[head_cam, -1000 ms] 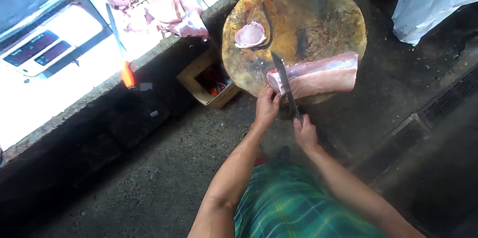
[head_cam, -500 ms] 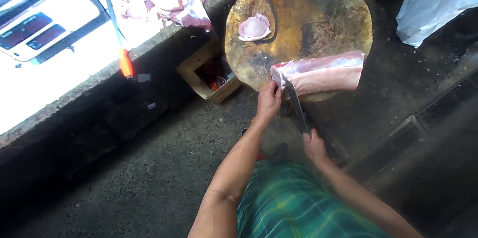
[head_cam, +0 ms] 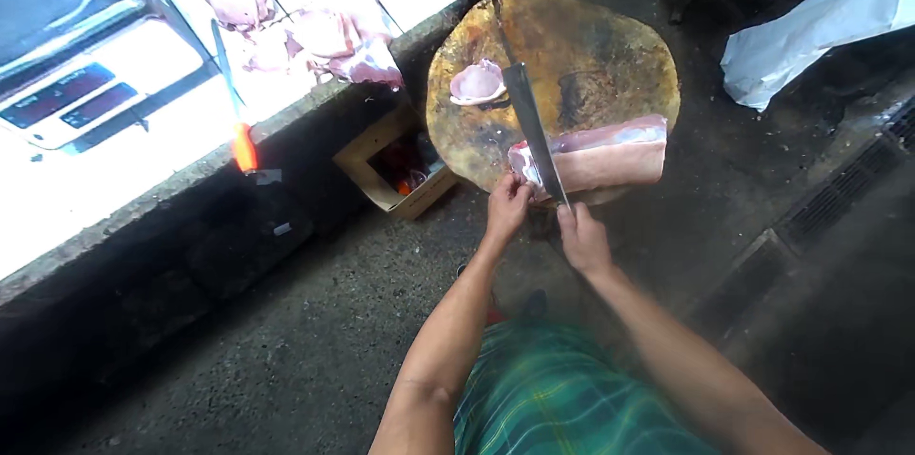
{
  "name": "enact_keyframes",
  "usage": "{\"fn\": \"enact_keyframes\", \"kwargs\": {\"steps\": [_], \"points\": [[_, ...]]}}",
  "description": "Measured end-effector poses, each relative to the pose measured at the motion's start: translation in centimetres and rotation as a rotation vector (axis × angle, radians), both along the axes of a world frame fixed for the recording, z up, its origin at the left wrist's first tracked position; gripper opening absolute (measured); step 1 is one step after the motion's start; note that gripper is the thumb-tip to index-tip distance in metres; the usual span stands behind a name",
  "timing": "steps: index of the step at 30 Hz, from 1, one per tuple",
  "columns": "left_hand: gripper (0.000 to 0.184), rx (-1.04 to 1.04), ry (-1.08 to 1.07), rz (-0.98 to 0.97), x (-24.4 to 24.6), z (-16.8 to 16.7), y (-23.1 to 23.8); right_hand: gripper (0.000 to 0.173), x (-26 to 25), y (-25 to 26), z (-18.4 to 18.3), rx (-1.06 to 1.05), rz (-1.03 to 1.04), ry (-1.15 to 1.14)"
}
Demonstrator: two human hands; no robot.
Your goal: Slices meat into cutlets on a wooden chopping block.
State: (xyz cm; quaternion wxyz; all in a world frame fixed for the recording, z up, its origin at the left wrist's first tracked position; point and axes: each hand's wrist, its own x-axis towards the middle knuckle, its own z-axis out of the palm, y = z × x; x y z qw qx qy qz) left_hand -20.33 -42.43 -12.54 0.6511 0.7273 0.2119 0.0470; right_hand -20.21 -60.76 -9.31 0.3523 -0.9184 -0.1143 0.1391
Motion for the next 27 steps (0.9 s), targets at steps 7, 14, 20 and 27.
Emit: {"fn": "enact_keyframes", "kwargs": {"steps": [7, 14, 20, 27], "points": [[0.024, 0.275, -0.012, -0.075, 0.7, 0.0, 0.0, 0.057, -0.6, -0.8, -1.7, -0.132, 0.012, 0.054], [0.022, 0.315, 0.021, -0.06, 1.5, 0.3, 0.5, 0.053, -2.3, -3.0, -4.1, -0.226, 0.033, 0.084], [0.023, 0.254, 0.012, 0.011, 1.8, 0.5, 1.1, 0.057, -7.0, -8.6, -8.1, -0.28, 0.015, 0.175], [0.037, -0.451, 0.081, 0.16, 1.4, -0.8, 2.3, 0.061, -7.9, -8.9, -4.5, -0.054, 0.019, -0.044]]}}
